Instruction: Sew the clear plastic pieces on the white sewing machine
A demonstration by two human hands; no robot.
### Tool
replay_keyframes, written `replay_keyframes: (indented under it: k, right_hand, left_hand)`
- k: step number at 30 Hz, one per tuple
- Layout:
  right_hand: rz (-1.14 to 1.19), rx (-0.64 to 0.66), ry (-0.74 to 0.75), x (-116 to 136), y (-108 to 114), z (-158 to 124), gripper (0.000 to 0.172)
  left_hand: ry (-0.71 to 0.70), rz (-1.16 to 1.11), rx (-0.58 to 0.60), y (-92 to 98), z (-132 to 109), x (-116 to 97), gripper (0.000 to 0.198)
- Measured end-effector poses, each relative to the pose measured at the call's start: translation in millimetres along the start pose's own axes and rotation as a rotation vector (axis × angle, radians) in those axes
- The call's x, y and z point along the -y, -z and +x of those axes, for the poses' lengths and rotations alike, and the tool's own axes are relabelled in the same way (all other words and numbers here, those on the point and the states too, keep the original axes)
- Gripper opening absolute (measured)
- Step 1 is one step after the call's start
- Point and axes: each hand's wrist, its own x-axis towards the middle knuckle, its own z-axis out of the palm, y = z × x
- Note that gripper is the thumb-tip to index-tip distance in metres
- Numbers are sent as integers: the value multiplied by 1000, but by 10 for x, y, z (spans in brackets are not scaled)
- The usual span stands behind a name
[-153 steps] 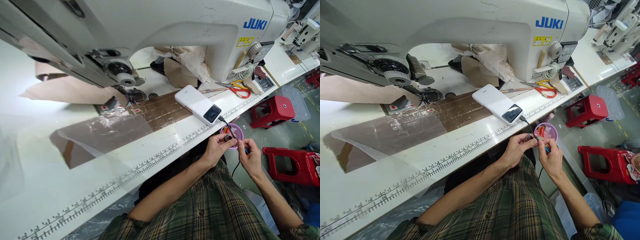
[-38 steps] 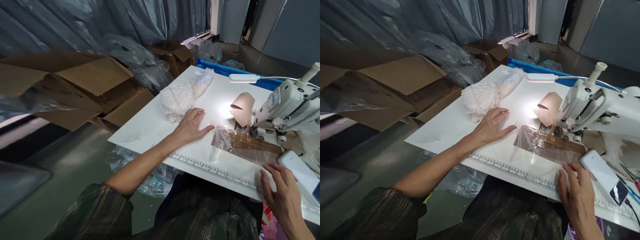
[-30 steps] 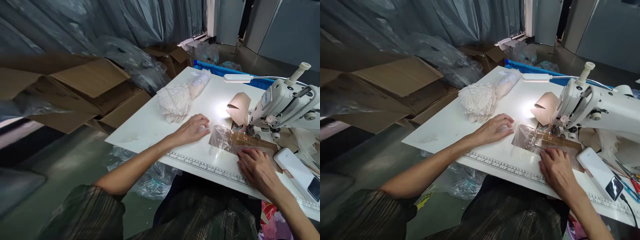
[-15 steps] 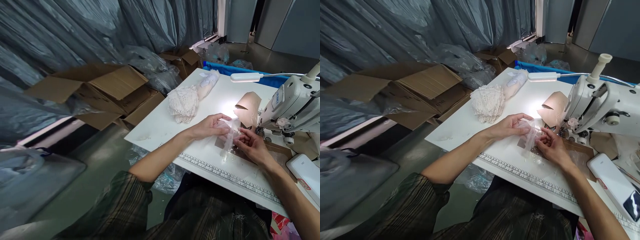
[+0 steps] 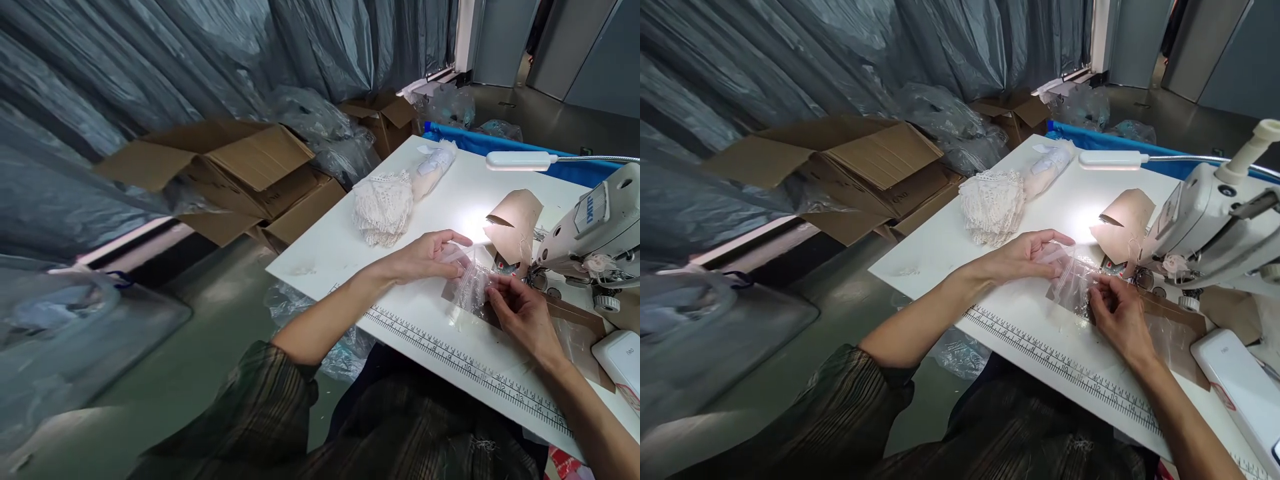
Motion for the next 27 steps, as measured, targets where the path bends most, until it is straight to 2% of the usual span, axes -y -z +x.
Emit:
replay_keyframes:
  k: [4,7,9,11,13,15,17,18,21,24,27]
  right_hand:
    - [-59,-79,-26,-4,10,-15,49]
    - [-83,-92,-21,-6,18,-5,47]
    - [-109,-88,1,7,42,13,44]
    - [-184,-47,58,38,98,22,40]
    - [-309,33,164,79,188,-1,33]
    - [-454,83,284,108,299,-76,29]
    - [-591,42,387,108,404,-200,29]
    - [-655,-1,432,98,448,-273,30]
    - [-835,-110,532,47,531,-494,28]
    - [-923,-142,517,-20,530,-653,26]
    - [-936,-134,453,-111,465,-712,27]
  left_hand:
    - [-1,31,8,2,-8,-13,61]
    - [-2,87,11,2,-9,-30,59]
    - [-16,174,5,22,0,-11,57]
    - [-58,361,-37,62,13,35,54]
    - [-166,658,-133,106,27,84,48]
    - [-343,973,-256,122,46,100,36]
    - [-531,1207,-325,73,83,64,25]
    - [-607,1298,-323,19,117,29,22]
    - [-701,1554,-222,-243,315,-83,22]
    - [-562,1779,-98,-530,674,-100,22]
    - [-420,1857,81,-683,1112,-14,26]
